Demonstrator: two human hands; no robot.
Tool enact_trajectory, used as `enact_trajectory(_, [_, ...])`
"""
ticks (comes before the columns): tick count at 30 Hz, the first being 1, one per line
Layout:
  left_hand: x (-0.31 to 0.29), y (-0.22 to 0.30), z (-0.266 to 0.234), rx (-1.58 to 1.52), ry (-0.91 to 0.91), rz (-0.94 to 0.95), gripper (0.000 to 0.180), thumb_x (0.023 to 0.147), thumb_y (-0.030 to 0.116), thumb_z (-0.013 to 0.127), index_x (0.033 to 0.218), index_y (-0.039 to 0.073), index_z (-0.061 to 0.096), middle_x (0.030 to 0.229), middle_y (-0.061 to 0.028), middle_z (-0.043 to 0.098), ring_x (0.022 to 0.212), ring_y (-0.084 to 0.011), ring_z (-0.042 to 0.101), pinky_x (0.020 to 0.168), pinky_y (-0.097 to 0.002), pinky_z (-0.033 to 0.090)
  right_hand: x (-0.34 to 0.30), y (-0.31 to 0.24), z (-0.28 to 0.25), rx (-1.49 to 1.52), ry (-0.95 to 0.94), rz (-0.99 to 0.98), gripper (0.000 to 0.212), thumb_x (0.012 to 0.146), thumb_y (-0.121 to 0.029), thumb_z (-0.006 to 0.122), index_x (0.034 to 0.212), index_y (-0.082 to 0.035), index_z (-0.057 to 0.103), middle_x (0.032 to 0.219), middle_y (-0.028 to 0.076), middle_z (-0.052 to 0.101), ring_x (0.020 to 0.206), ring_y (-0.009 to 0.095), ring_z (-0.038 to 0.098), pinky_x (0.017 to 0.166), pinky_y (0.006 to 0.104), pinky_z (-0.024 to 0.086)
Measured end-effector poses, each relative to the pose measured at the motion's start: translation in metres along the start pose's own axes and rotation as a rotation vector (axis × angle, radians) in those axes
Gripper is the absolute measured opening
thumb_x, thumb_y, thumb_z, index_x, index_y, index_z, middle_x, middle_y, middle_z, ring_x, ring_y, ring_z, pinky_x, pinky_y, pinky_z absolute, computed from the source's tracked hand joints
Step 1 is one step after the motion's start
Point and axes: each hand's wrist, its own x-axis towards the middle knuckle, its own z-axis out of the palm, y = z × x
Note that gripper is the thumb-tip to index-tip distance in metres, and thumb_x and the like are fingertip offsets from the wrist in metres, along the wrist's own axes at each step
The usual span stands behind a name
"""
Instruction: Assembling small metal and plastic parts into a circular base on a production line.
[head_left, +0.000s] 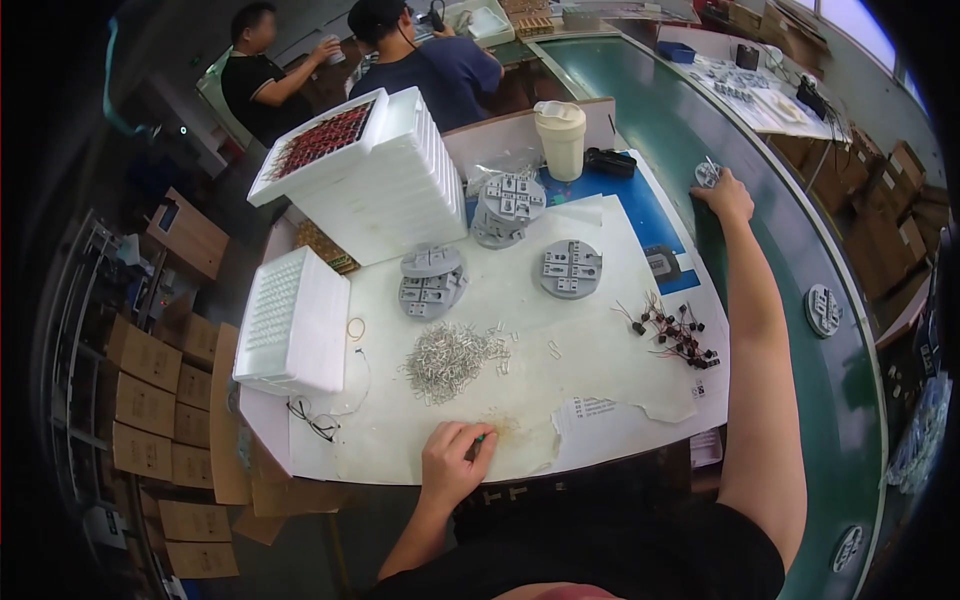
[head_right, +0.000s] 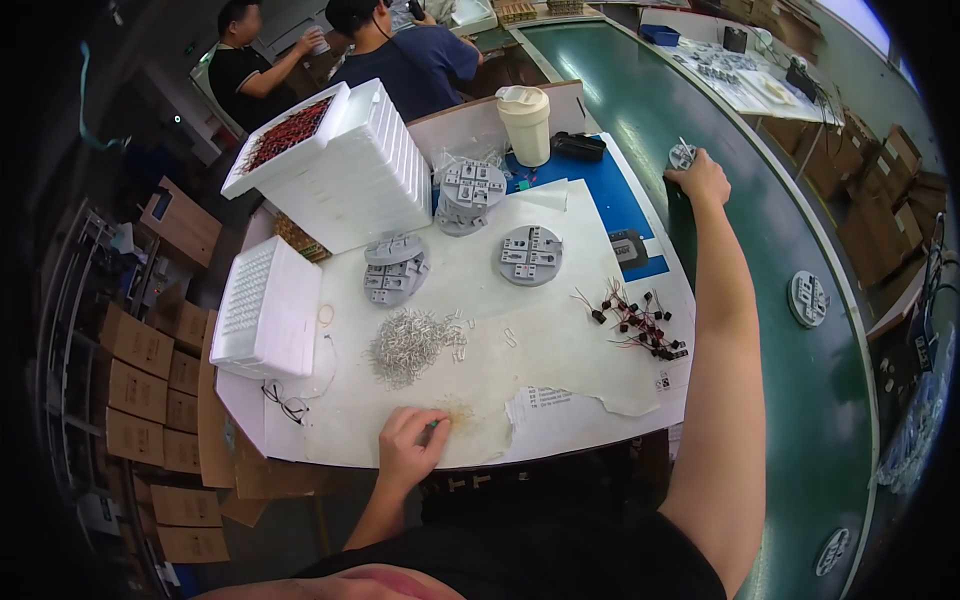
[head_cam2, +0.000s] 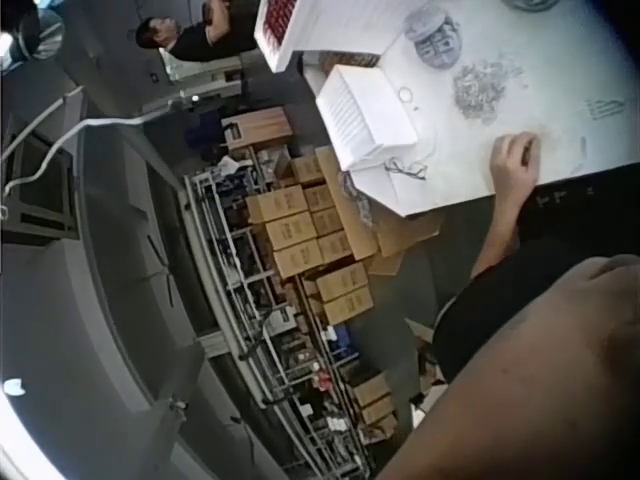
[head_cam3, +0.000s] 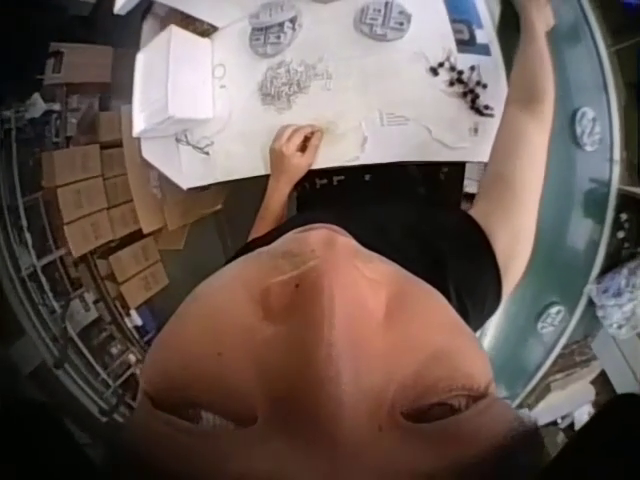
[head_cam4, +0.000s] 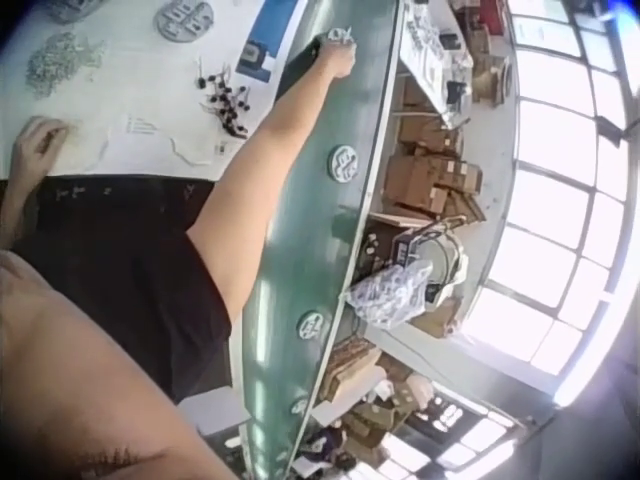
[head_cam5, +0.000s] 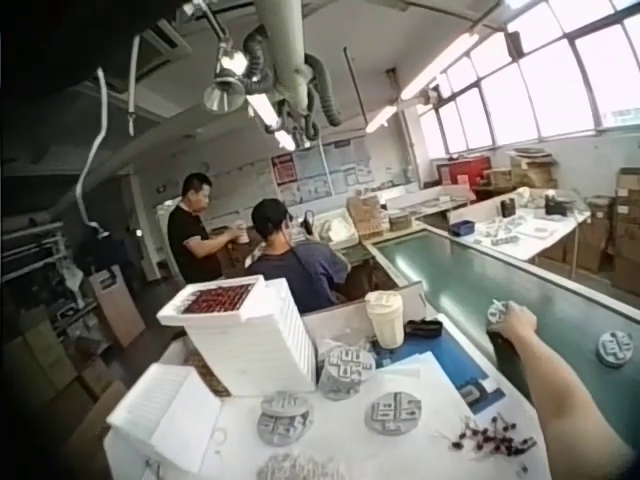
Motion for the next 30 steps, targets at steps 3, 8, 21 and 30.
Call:
enact_trajectory(3, [0.006,0.001,0.005,-0.054,-0.02,0.019,0.007,0.087,0.009,0.082,0.094,0.007,0.078,0.086,-0.009,0.072,0.08,-0.0301,0.068,0.069,-0.0402,0.055,0.02,0.047,0.009,0.284,0.07,-0.014,0.102,0.072,-0.058,0.092,0.156,-0.014,0.056,0.129,0.02,0.074,0.118,0.033,0.073,0.099,0.0443,0.058])
enact_trajectory(8, [0.003,0.003,-0.005,-0.069,-0.052,-0.006,0.006,0.087,0.008,0.082,0.093,0.007,0.078,0.085,-0.0083,0.071,0.079,-0.0304,0.068,0.069,-0.0406,0.055,-0.078,0.007,-0.025,0.687,-0.223,-0.594,0.091,0.066,-0.019,0.101,0.149,-0.01,0.063,0.126,0.011,0.073,0.116,0.024,0.07,0.103,0.0393,0.054])
enact_trajectory(21, [-0.007,-0.009,-0.002,-0.097,0.036,0.101,0.008,0.088,0.013,0.083,0.093,0.009,0.079,0.085,-0.007,0.069,0.079,-0.0298,0.066,0.07,-0.0412,0.054,-0.126,-0.018,-0.018,0.561,-0.307,-0.687,0.064,0.072,-0.015,0.1,0.132,-0.011,0.077,0.13,0.01,0.076,0.12,0.016,0.067,0.105,0.0346,0.053])
enact_trajectory(30, [0.002,0.005,-0.002,-0.273,0.006,0.114,0.059,0.079,0.024,0.092,0.132,0.008,0.071,0.119,-0.0119,0.068,0.109,-0.0335,0.066,0.093,-0.0427,0.055,-0.304,-0.068,-0.069,0.557,-0.737,-1.268,0.062,0.07,-0.017,0.102,0.126,-0.004,0.077,0.128,0.013,0.077,0.116,0.02,0.073,0.091,0.0298,0.058])
